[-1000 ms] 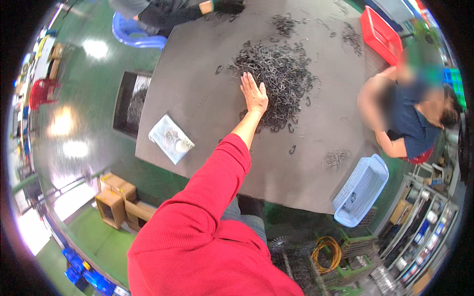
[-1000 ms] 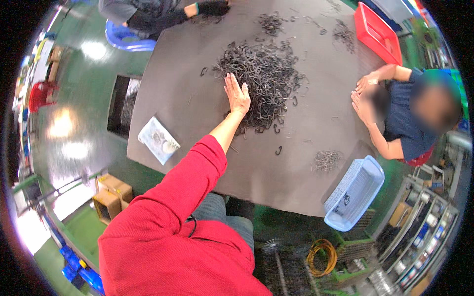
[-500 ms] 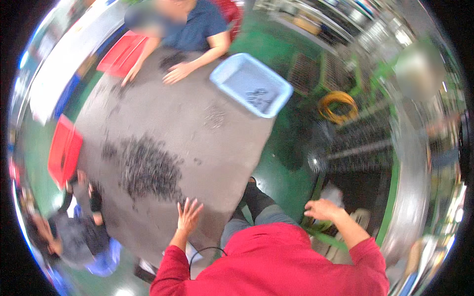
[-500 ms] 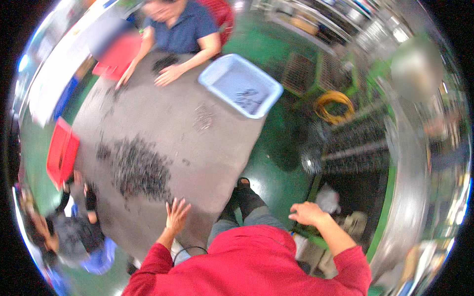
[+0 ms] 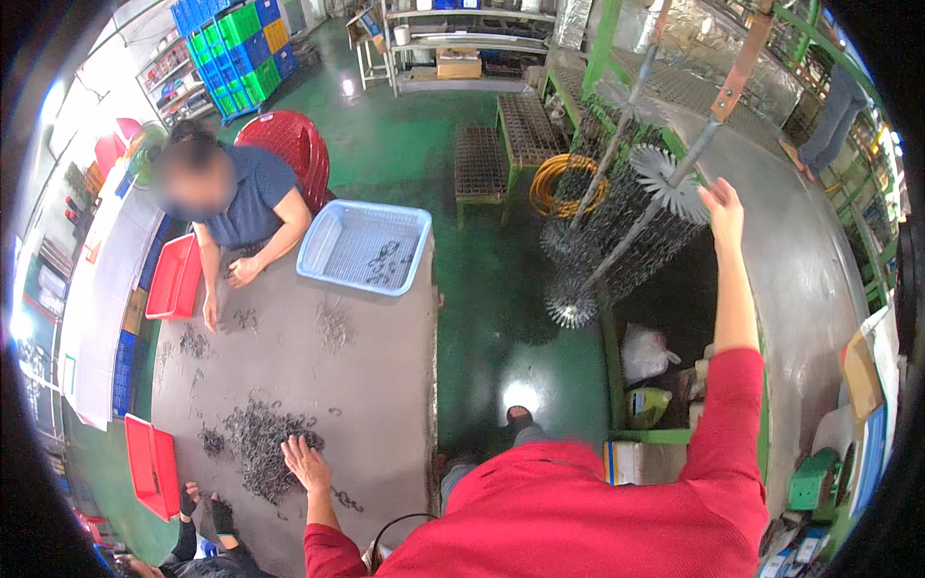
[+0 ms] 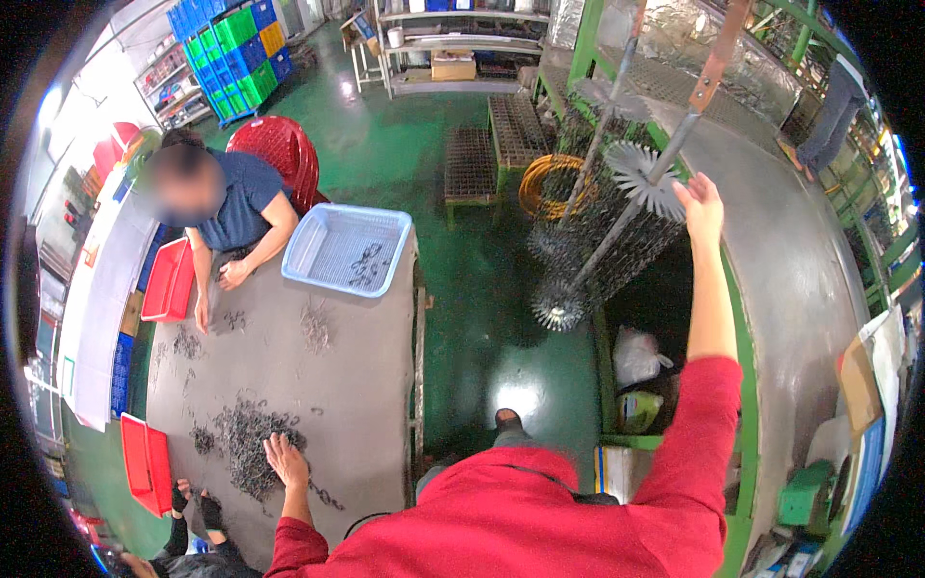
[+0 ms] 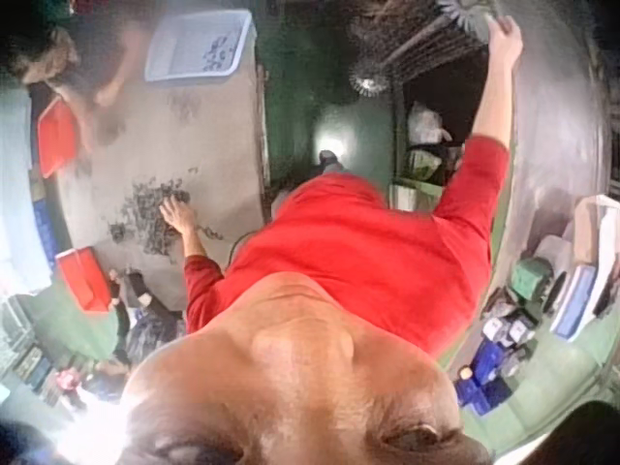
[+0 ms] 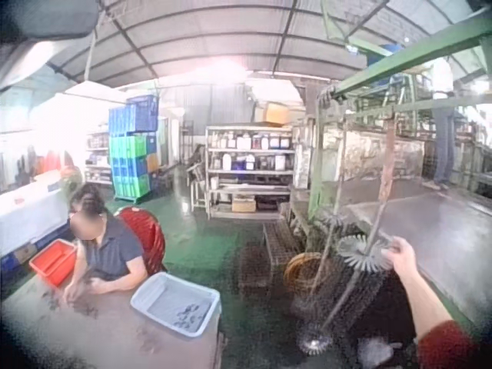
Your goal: The person picks up small metal hooks from a table and attaches them one by one to a vertical metal rod with existing hooks. They repeatedly reach for hooks, align them, and clip them onto the rod while other workers sort hooks nearby.
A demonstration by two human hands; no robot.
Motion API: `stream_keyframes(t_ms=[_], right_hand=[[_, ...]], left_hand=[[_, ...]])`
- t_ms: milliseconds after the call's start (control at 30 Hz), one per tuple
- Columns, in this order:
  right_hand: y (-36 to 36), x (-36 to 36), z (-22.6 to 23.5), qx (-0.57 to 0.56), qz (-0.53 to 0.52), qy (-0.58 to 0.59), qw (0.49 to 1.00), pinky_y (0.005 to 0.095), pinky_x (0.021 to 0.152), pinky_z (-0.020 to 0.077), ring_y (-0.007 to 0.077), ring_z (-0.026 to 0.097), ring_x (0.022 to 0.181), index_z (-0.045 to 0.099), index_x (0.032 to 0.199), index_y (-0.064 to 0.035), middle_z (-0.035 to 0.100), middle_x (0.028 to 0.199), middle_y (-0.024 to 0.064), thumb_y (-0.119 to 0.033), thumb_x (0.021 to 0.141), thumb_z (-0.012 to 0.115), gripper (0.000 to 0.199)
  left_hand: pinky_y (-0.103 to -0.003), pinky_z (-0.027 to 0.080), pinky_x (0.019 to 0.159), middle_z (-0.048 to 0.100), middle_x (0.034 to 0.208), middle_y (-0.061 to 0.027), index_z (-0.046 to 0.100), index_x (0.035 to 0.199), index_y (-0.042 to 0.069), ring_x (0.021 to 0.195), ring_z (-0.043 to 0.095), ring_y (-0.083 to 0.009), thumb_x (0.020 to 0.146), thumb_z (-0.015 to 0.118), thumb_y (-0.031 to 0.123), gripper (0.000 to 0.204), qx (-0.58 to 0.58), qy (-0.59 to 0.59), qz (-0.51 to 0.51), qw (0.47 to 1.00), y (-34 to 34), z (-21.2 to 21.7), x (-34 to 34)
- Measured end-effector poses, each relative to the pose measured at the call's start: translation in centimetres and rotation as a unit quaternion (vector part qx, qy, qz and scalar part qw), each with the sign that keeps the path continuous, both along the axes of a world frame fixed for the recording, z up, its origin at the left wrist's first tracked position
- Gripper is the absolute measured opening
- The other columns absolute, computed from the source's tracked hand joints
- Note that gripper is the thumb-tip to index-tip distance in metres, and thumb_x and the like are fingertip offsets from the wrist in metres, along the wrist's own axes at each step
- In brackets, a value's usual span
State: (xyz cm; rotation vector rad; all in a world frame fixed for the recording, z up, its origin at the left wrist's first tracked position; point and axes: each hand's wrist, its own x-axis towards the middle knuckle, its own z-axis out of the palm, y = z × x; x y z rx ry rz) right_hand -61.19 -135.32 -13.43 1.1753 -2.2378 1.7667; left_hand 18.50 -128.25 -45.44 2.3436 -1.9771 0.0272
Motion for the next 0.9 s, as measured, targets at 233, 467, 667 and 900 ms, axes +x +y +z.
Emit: stream_keyframes(t_ms=[233,467,667,900], right_hand=[[-10.9,-6.4,-0.3,-0.152,0.173,-0.179,0.956,0.0276,0.063,0.0425,0.0133,0.054,0.070,0.041,0.117,0.0006,0.057,0.086,0.0059,-0.018,0.068,0.072,0.061],[-12.4,-7.5,2.3,-0.166,0.103,-0.236,0.952,0.0241,0.036,0.0297,0.0081,0.036,0.035,0.058,0.082,0.0008,0.042,0.046,-0.0012,-0.010,0.076,0.064,0.014],[-8.9,-10.6,4.9,-0.160,0.105,-0.251,0.949,0.0270,0.036,0.0302,0.0096,0.035,0.036,0.054,0.084,0.0017,0.041,0.049,-0.0018,-0.012,0.075,0.063,0.018],[-4.1,-10.3,-5.6,-0.104,0.062,-0.255,0.959,0.0237,0.035,0.0321,0.0083,0.041,0.036,0.060,0.078,-0.0030,0.049,0.051,-0.0019,-0.011,0.073,0.065,0.010]], left_hand=[[-0.044,0.020,0.101,0.030,0.133,-0.0149,0.046,0.114,0.003,0.126,0.020,-0.0355,0.079,0.050,0.008,0.035,-0.118,-0.003,0.051,0.992,0.7,3.8,-9.0],[-0.046,0.022,0.100,0.027,0.133,-0.0156,0.050,0.105,0.003,0.126,0.019,-0.0361,0.073,0.054,0.003,0.032,-0.146,0.057,0.079,0.984,-0.2,2.9,-15.0],[-0.044,0.024,0.100,0.030,0.131,-0.0161,0.051,0.103,0.004,0.124,0.021,-0.0374,0.072,0.057,0.004,0.032,-0.110,0.065,0.085,0.988,0.0,0.7,-16.6],[-0.045,0.026,0.098,0.032,0.129,-0.0177,0.054,0.098,0.004,0.123,0.021,-0.0381,0.071,0.057,0.004,0.027,-0.041,0.101,0.080,0.991,2.5,-0.5,-18.6]])
